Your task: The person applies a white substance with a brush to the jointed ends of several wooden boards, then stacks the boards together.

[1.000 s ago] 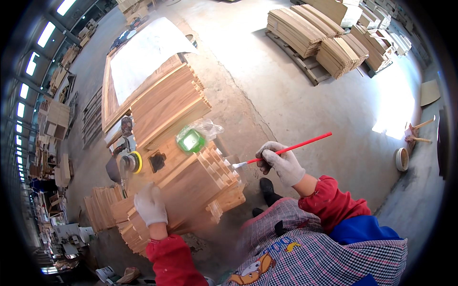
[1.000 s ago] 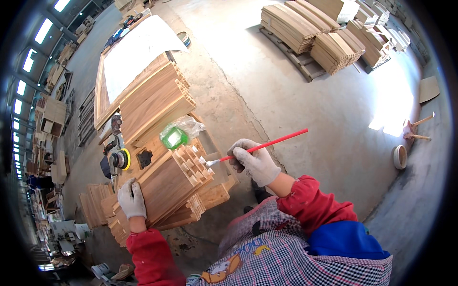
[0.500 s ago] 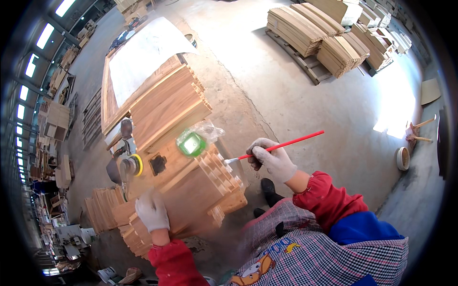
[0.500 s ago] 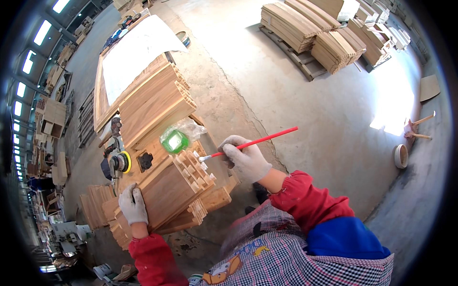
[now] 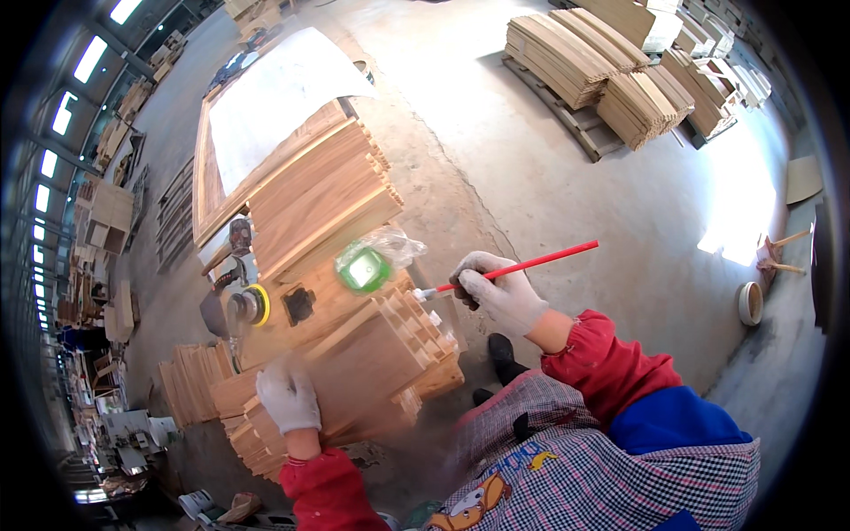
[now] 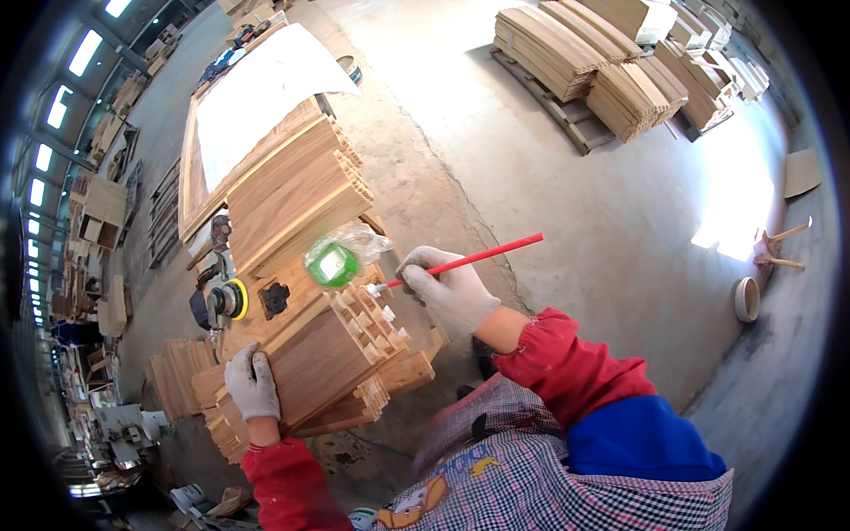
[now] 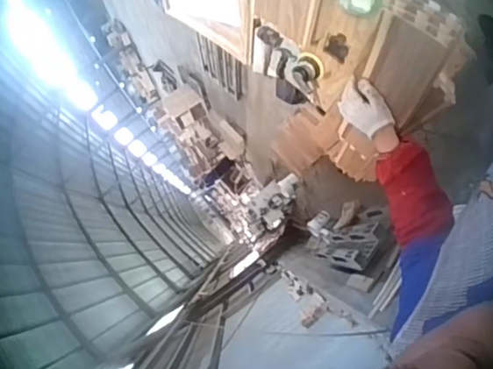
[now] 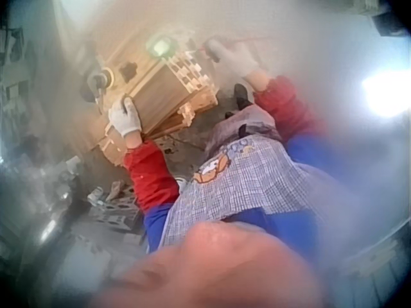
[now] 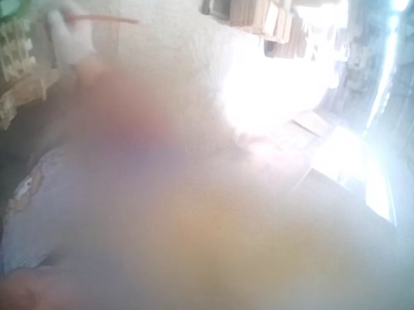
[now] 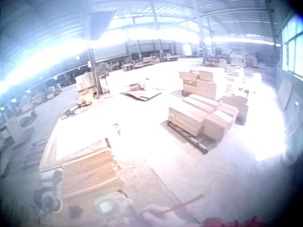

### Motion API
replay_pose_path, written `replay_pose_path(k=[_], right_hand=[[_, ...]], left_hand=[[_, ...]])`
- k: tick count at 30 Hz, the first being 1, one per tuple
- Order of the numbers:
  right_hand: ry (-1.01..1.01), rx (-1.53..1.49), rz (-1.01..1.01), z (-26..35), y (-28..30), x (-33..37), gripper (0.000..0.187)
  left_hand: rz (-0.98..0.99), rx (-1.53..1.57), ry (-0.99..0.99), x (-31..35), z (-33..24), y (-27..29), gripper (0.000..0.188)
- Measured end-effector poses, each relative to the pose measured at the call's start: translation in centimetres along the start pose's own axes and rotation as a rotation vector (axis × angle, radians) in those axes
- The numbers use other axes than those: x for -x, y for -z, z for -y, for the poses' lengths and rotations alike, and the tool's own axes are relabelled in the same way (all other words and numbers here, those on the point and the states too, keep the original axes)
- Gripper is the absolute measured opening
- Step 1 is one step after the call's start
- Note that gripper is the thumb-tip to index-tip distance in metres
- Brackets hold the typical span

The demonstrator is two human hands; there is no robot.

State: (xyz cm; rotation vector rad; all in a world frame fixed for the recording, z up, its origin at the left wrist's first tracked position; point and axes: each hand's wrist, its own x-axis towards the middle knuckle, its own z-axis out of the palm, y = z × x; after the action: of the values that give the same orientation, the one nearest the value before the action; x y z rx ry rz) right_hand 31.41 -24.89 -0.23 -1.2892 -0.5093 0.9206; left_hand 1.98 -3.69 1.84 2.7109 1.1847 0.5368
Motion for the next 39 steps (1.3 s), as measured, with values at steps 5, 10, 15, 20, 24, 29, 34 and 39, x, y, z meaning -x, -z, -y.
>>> replay_pose_path(k=[5,10,15,20,24,29,34,39], right_hand=[[0.029,0.037,0.006,0.3,0.2,1.2,0.015],[0.044,-0.108,-0.075,0.2,0.0,0.8,0.015],[0.001,-0.048,-0.035,-0.9,0.4,1.6,0.015],[0.181,-0.159,-0.067,-0.2,-0.3,3.3,0.017],[0.474,0.516,0.028,-1.6,-0.9,5.2,0.024],[0.637,0.887,0.011,-2.4,-2.8,5.7,0.030],[0.658,1.011,0.070,-1.5,-2.8,5.2,0.024],[0.690,1.031,0.137,-0.6,-2.0,4.7,0.021]], left_hand=[[-0.025,-0.009,-0.015,0.1,-0.1,0.0,0.031],[-0.021,-0.003,-0.016,0.1,-0.1,0.0,0.029],[-0.048,-0.078,-0.053,0.3,0.0,-0.1,0.025],[-0.068,-0.086,-0.059,0.0,-0.3,-0.3,0.024],[0.011,-0.027,0.043,0.0,-0.5,0.0,0.029],[0.024,-0.116,0.008,-0.9,-0.7,0.1,0.028],[0.213,-0.254,0.032,-2.7,-1.3,0.9,0.034],[0.168,-0.203,-0.005,-3.3,-1.3,0.3,0.034]])
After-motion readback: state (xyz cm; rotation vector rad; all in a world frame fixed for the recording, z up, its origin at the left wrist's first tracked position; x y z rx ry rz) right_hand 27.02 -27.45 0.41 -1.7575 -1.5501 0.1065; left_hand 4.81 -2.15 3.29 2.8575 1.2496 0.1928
